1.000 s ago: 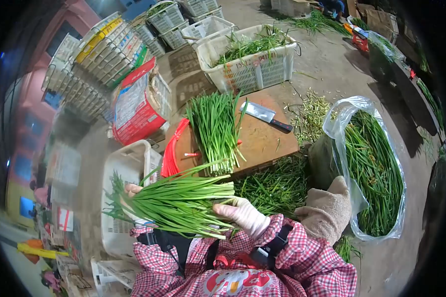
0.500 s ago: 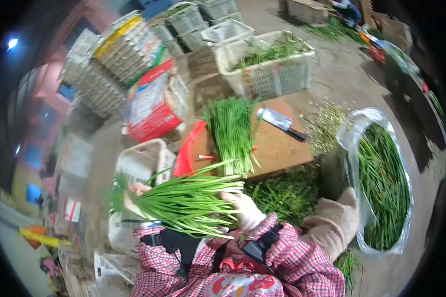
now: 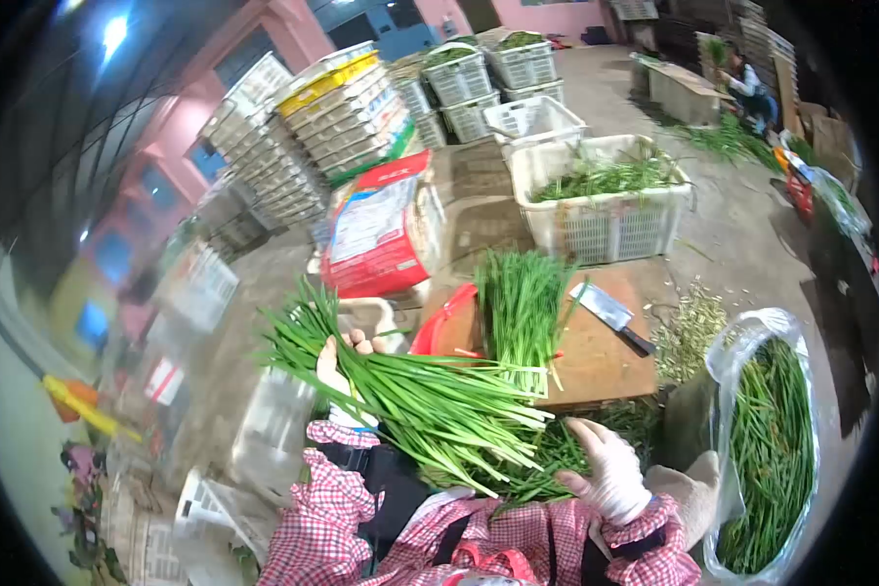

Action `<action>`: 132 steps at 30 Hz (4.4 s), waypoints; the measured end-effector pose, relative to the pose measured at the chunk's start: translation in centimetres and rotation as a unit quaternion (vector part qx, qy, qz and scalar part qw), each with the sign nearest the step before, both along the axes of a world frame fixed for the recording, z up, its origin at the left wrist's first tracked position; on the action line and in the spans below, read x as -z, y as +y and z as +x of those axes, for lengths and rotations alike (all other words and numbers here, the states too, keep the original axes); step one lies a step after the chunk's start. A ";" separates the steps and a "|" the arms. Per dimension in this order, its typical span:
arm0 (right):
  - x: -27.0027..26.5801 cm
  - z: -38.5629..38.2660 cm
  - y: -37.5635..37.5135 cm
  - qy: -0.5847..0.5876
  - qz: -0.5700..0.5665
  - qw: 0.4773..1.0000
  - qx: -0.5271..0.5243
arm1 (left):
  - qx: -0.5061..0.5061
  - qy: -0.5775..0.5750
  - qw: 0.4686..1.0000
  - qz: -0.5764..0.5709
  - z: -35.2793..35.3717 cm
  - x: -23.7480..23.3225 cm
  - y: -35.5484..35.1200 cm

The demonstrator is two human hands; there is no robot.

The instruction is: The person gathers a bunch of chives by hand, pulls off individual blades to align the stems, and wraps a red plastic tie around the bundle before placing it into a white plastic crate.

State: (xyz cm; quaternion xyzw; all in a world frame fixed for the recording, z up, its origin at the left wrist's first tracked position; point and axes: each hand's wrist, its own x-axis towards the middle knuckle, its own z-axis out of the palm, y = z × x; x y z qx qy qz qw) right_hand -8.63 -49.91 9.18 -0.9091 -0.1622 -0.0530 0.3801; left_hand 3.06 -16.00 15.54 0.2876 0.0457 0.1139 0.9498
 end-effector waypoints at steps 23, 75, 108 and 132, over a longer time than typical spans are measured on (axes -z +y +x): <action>-4.0 10.5 3.1 -0.038 0.552 0.829 0.082 | 0.318 -0.205 0.760 0.529 2.0 -6.3 -21.5; 12.8 5.5 4.1 0.511 0.359 0.772 -0.120 | 0.043 0.129 0.990 0.044 -3.3 7.3 10.5; 2.1 6.7 11.9 -0.013 0.097 0.942 -0.321 | 0.054 0.019 0.998 0.019 -6.4 5.2 14.2; 2.0 2.6 3.3 0.163 0.010 0.979 -0.120 | 0.046 -0.043 0.998 0.023 -5.2 5.1 15.2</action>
